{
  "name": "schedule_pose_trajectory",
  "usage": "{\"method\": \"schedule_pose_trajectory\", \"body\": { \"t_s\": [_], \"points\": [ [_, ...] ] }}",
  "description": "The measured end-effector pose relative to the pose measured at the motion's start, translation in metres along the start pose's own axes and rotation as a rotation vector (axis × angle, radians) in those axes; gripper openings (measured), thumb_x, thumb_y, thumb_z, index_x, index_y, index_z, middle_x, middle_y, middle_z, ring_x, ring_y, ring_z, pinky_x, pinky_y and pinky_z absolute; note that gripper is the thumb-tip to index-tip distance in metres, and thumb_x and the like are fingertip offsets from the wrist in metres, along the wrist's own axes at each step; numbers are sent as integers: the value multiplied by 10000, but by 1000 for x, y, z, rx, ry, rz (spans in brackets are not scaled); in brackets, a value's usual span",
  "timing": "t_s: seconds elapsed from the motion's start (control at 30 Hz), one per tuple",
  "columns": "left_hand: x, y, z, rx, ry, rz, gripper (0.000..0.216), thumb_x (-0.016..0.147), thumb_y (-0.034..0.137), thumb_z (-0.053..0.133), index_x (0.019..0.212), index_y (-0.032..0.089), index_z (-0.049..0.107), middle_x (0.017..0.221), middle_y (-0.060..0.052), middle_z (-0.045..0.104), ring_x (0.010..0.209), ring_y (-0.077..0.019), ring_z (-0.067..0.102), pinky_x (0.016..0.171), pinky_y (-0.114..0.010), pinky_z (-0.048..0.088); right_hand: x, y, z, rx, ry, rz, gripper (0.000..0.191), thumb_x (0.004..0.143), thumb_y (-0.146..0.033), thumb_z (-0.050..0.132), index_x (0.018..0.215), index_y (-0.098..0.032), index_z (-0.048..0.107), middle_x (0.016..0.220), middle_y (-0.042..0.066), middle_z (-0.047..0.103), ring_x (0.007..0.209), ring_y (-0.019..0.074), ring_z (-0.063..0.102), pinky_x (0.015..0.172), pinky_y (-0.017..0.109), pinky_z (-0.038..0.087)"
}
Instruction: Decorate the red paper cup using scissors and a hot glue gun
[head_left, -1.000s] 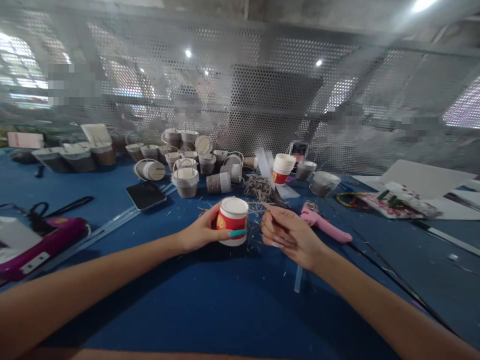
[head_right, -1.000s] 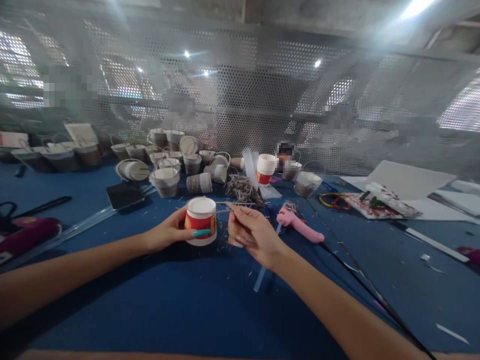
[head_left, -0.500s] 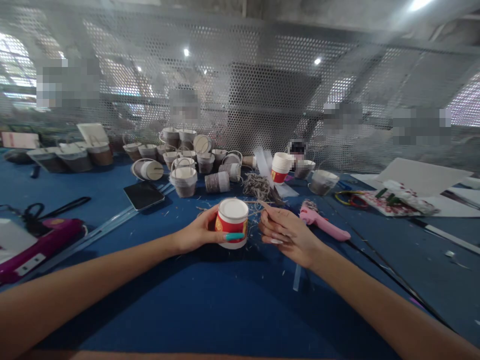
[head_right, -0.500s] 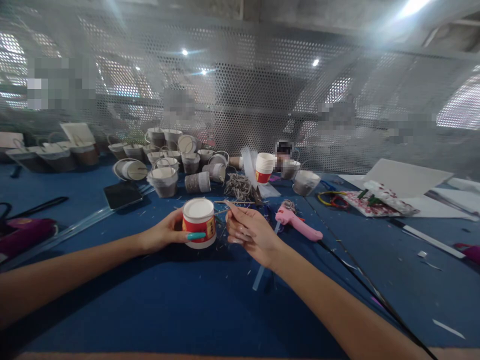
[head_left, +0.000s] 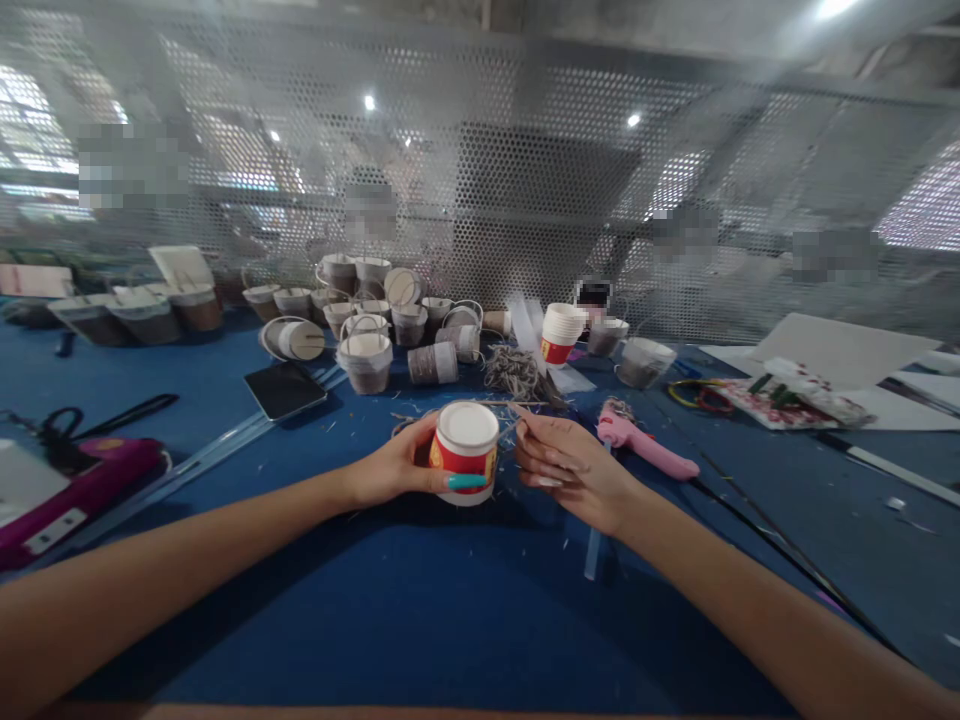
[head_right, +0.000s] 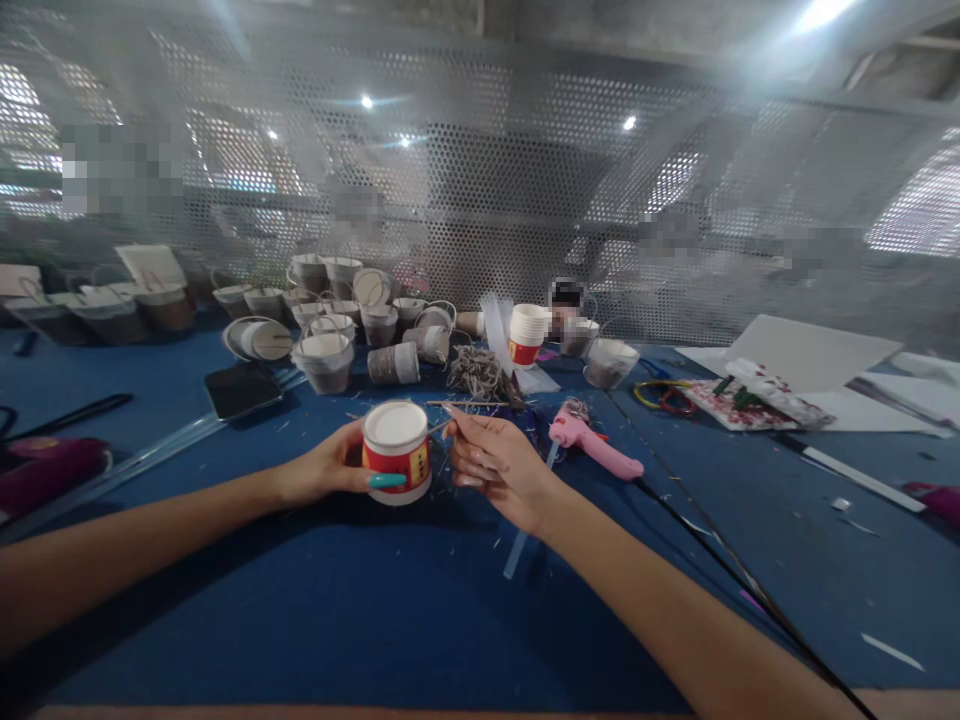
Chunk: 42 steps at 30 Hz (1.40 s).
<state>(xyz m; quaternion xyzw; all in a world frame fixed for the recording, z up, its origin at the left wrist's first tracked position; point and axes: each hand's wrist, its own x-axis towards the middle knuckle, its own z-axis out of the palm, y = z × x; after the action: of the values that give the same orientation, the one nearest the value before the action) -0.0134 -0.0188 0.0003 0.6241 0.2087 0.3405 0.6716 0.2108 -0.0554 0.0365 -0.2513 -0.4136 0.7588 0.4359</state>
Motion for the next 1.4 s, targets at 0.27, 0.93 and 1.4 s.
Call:
{"method": "schedule_pose_trajectory", "body": {
  "t_s": [0.27, 0.93, 1.4],
  "points": [
    [1, -1, 1, 11, -24, -13, 703, 602, 206, 810, 1236, 204, 505, 1175, -102, 645, 1052, -257, 616, 981, -445, 408, 0, 0, 1, 8, 1, 17, 212, 815, -289, 664, 709, -110, 621, 390, -117, 312, 365, 10, 143, 404, 145, 243],
    [-4, 6, -1, -140, -66, -116, 574, 603, 250, 761, 1137, 171, 566, 1029, -83, 680, 940, -250, 626, 852, -383, 455, 1, 5, 2, -172, 28, -25, 355, 846, -390, 607, 592, -159, 516, 368, -106, 331, 331, 17, 166, 393, 182, 240],
    [-5, 9, 0, -21, -46, -120, 701, 553, 240, 824, 1172, 178, 501, 996, -78, 676, 879, -212, 636, 845, -372, 480, -1, 7, 9, -198, 48, -24, 346, 815, -396, 645, 601, -148, 532, 385, -104, 364, 333, 11, 202, 390, 167, 259]
  ]
}}
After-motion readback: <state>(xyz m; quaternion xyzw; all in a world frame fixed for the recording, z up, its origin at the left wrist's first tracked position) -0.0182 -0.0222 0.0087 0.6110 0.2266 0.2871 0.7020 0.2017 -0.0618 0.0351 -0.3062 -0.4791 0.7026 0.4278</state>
